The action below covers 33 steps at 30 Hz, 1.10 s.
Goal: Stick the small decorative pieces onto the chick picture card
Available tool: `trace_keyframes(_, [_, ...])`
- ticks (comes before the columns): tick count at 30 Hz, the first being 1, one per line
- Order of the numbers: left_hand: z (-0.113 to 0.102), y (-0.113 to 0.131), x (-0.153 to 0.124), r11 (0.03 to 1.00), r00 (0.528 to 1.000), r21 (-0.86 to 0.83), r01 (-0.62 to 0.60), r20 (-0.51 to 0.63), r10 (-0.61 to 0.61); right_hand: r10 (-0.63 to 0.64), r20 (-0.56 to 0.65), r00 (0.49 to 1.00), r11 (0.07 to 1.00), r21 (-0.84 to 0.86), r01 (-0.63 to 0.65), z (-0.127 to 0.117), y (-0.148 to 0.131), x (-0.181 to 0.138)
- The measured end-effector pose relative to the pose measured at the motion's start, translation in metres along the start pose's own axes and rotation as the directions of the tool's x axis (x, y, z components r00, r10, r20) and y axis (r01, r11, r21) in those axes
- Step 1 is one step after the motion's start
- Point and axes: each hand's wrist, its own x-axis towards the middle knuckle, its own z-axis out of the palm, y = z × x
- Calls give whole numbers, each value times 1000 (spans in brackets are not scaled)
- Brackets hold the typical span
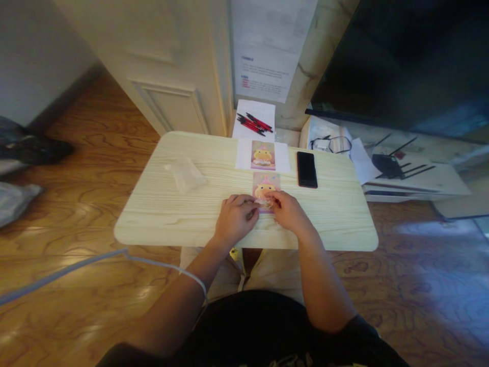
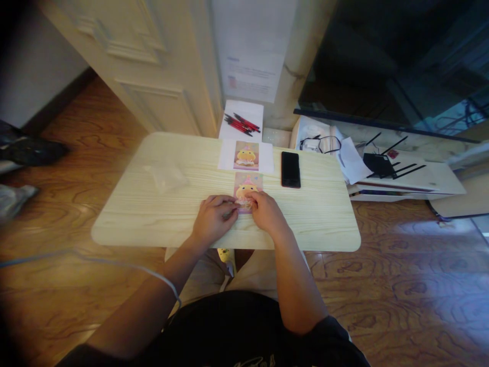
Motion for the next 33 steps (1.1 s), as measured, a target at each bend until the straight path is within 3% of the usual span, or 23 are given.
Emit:
trace_keyframes(4, [0, 0, 0, 1000, 1000, -4, -3, -5, 3, -36, -14, 999, 999, -21, 36, 0, 5, 0])
trace_keyframes(8, [-1, 1, 0, 1000, 1000, -3, 6, 5, -6, 32, -66, 997, 998, -47, -35, -2, 2, -2])
trace_keyframes(14, [0, 1, 0, 1000, 1000, -2, 3, 5, -3, 176, -111, 978, 983, 80, -168, -6, 1, -6])
trace_keyframes(23, [0, 0, 0, 1000, 1000, 24, -8, -2, 8, 177, -33, 984, 963, 213, -166, 0, 5, -8])
trace_keyframes(33, [1, 0, 0, 1000, 1000, 22, -15, -16, 15, 166, -88, 982, 985, 59, -161, -1, 1, -7])
